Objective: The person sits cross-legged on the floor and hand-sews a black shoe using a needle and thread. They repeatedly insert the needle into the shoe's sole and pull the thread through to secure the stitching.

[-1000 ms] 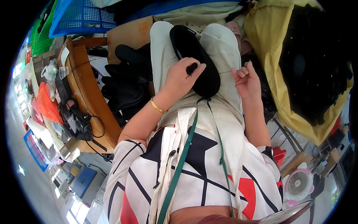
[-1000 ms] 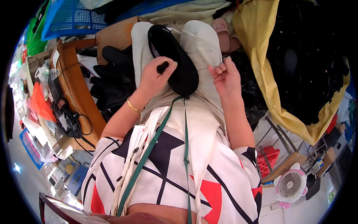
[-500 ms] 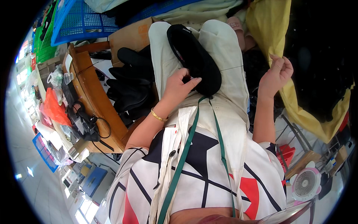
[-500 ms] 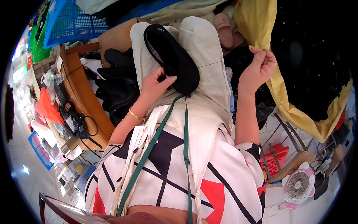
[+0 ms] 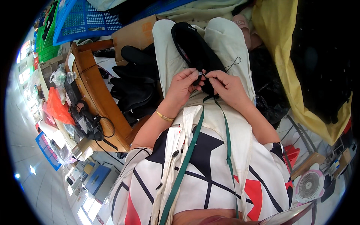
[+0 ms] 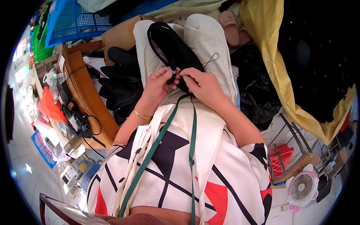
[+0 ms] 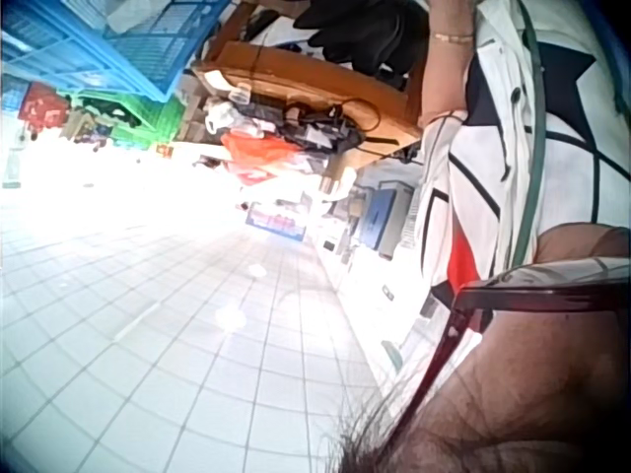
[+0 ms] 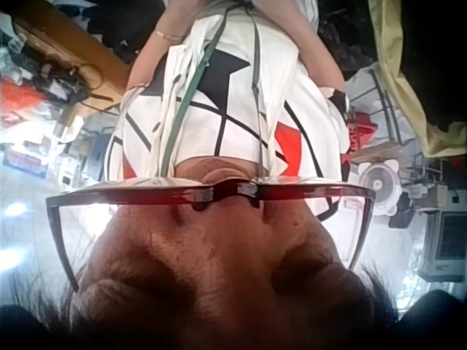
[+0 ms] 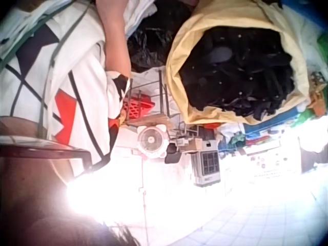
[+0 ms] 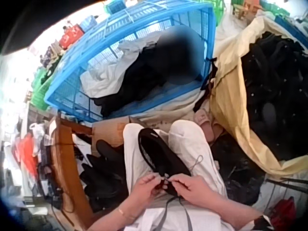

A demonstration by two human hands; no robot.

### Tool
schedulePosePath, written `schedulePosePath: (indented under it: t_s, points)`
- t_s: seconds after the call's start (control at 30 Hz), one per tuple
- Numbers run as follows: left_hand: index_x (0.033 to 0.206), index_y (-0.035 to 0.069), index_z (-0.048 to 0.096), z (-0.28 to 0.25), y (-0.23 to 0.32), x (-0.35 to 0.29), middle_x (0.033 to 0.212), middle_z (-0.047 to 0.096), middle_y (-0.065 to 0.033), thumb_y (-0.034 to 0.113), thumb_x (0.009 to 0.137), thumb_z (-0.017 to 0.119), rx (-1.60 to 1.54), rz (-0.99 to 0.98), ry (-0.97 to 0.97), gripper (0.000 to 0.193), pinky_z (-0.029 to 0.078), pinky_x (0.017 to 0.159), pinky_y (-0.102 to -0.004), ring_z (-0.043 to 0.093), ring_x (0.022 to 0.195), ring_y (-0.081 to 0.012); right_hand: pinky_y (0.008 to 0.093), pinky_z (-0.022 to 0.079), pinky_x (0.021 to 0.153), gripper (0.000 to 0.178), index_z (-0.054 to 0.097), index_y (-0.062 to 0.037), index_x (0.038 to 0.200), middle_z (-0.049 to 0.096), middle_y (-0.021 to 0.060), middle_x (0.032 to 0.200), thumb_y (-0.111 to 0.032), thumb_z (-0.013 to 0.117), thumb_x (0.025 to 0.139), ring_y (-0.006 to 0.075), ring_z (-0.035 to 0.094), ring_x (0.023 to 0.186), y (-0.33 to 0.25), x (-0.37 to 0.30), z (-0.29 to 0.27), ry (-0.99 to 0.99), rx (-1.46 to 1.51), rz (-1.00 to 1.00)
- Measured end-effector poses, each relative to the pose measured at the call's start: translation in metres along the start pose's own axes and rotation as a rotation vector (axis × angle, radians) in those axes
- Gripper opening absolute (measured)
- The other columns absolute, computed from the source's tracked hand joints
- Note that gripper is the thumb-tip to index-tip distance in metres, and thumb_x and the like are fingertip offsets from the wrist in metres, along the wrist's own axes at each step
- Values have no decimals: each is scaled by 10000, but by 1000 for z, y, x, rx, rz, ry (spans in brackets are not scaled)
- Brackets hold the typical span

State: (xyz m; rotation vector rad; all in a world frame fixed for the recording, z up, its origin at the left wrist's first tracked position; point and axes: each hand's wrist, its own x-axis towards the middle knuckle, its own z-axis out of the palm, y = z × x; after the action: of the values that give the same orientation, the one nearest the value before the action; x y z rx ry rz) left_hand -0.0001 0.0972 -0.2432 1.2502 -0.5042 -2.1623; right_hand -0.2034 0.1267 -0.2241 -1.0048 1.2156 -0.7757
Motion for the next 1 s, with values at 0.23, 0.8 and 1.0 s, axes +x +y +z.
schedulePosePath:
  t_s: [0.23, 0.8, 1.0]
  points:
    - [1121, 10, 653, 1, -1, 0, 939, 692, -68, 156, 978, 592, -35, -15, 19, 213, 537, 671, -248, 653, 793, -136, 242, 483, 630, 187, 667, -41, 1099, 709, 56, 876, -82, 586, 936, 101, 595, 655, 5, 1, 1, 20, -57, -24]
    - [1034, 47, 669, 1, -13, 0, 911, 690, -37, 83, 916, 665, -88, 76, 84, 124, 528, 668, -252, 649, 795, -117, 266, 506, 643, 167, 662, -27, 1068, 712, 78, 852, -70, 589, 924, 136, 641, 674, 5, 1, 0, 23, -168, -50]
    - [975, 58, 675, 17, 4, -2, 871, 681, -16, 115, 838, 759, 128, -94, 178, 170, 486, 605, -237, 630, 751, -102, 247, 458, 560, 99, 635, -35, 1008, 611, 34, 698, -100, 592, 948, 93, 582, 595, 13, 2, -4, -4, -89, 67]
